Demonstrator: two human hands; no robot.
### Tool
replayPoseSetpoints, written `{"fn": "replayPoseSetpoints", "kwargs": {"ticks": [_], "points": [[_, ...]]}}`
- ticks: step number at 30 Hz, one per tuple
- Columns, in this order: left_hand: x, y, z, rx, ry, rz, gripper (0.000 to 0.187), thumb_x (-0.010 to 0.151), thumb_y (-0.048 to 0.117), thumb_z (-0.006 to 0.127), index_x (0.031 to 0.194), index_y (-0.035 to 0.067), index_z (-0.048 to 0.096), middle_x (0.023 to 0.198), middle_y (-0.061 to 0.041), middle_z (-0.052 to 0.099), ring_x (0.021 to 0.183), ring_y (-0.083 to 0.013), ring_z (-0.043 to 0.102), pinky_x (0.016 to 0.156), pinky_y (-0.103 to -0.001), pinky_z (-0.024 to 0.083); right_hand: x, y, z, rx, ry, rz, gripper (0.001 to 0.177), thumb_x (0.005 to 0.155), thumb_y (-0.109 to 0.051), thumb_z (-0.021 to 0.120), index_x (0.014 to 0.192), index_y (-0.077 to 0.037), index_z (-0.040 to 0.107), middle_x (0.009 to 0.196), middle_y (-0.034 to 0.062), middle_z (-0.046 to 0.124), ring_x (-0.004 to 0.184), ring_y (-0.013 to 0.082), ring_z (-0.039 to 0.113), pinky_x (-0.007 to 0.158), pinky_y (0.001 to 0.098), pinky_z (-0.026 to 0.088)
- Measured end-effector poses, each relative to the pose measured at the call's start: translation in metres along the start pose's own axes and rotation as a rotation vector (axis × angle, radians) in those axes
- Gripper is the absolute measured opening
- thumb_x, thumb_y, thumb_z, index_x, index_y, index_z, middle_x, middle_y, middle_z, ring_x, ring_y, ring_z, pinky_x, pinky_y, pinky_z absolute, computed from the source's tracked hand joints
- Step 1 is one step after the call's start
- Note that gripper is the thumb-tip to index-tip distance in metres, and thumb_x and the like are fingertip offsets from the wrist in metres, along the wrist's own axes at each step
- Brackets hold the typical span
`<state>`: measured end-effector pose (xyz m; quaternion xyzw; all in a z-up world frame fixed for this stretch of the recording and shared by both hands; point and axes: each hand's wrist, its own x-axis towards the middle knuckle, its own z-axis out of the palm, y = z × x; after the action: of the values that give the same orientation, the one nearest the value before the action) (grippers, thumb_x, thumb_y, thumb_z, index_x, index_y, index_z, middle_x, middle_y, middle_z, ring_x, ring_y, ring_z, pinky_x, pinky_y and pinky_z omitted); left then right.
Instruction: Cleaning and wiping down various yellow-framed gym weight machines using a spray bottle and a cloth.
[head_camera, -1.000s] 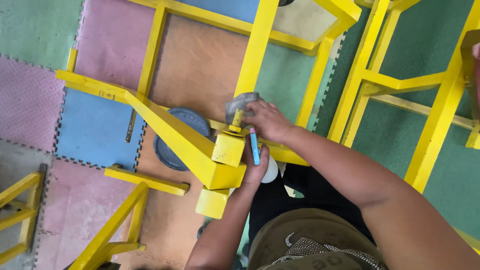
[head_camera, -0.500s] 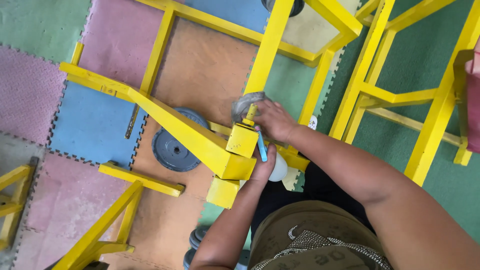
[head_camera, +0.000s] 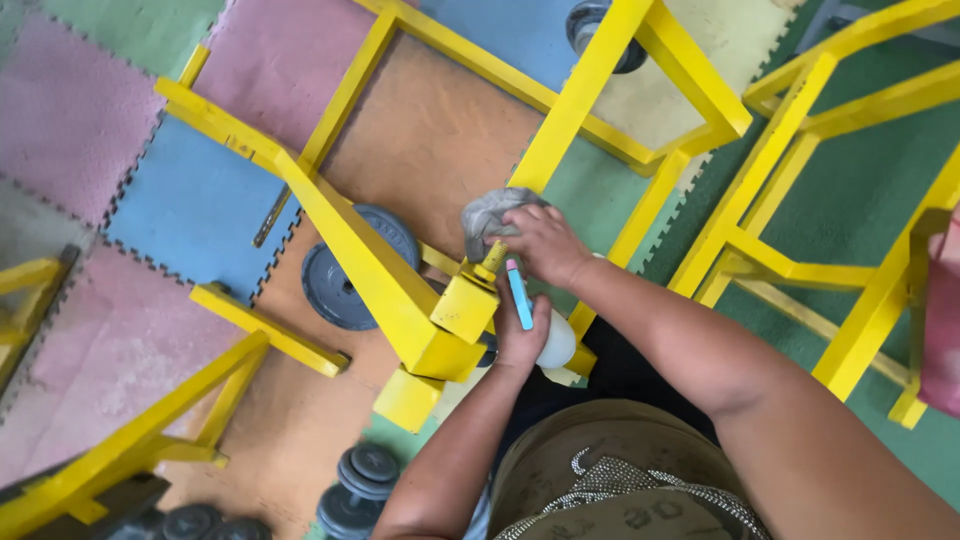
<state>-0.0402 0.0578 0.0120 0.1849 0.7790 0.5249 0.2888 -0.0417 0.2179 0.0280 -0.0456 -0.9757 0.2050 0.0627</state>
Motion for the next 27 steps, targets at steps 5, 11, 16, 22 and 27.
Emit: {"fn": "replayPoseSetpoints", "kwargs": {"ticks": [5,11,16,22,27], "points": [[-0.003,-0.008,0.023,0.065,0.219,0.075,0.054,0.082,0.011,0.065,0.132,0.002,0.047,0.111,-0.018,0.061,0.094,-0.0336,0.064,0.082,-0.044,0.054,0.010,0.075,-0.016,-0.047,-0.057,-0.068,0.054,0.078,-0.006,0.065,0.122,-0.036,0.075,0.130,0.0059,0.060,0.127,0.0287,0.053,0.103,0.0474,0.042],[-0.011,0.020,0.041,0.120,0.473,0.141,0.055,0.085,0.009,0.066,0.136,0.000,0.049,0.114,-0.018,0.061,0.103,-0.0331,0.063,0.089,-0.042,0.053,0.031,0.130,-0.033,-0.097,0.131,0.127,0.044,0.086,-0.010,0.067,0.124,-0.029,0.074,0.123,0.0094,0.061,0.120,0.0337,0.055,0.094,0.0507,0.046],[-0.026,0.024,0.049,0.085,0.582,0.105,0.059,0.085,0.009,0.067,0.140,0.000,0.048,0.115,-0.018,0.061,0.104,-0.0319,0.064,0.092,-0.041,0.053,0.006,0.070,0.022,0.010,0.025,-0.026,0.046,0.090,-0.009,0.063,0.132,-0.024,0.070,0.126,0.0132,0.058,0.120,0.0374,0.053,0.097,0.0480,0.047],[-0.034,0.008,0.044,0.148,0.612,0.146,0.056,0.082,0.009,0.067,0.136,0.000,0.052,0.110,-0.018,0.061,0.100,-0.0332,0.064,0.090,-0.042,0.053,-0.006,0.024,0.007,0.159,-0.143,-0.163,0.041,0.091,-0.014,0.062,0.130,-0.022,0.068,0.128,0.0096,0.059,0.123,0.0327,0.055,0.100,0.0478,0.045],[-0.024,0.012,0.046,0.111,0.546,0.120,0.053,0.083,0.010,0.067,0.132,0.000,0.052,0.110,-0.016,0.061,0.100,-0.0328,0.063,0.090,-0.042,0.052,0.017,0.088,-0.024,-0.066,-0.068,-0.103,0.039,0.091,-0.014,0.066,0.123,-0.035,0.072,0.124,0.0065,0.060,0.123,0.0296,0.054,0.094,0.0468,0.045]]}}
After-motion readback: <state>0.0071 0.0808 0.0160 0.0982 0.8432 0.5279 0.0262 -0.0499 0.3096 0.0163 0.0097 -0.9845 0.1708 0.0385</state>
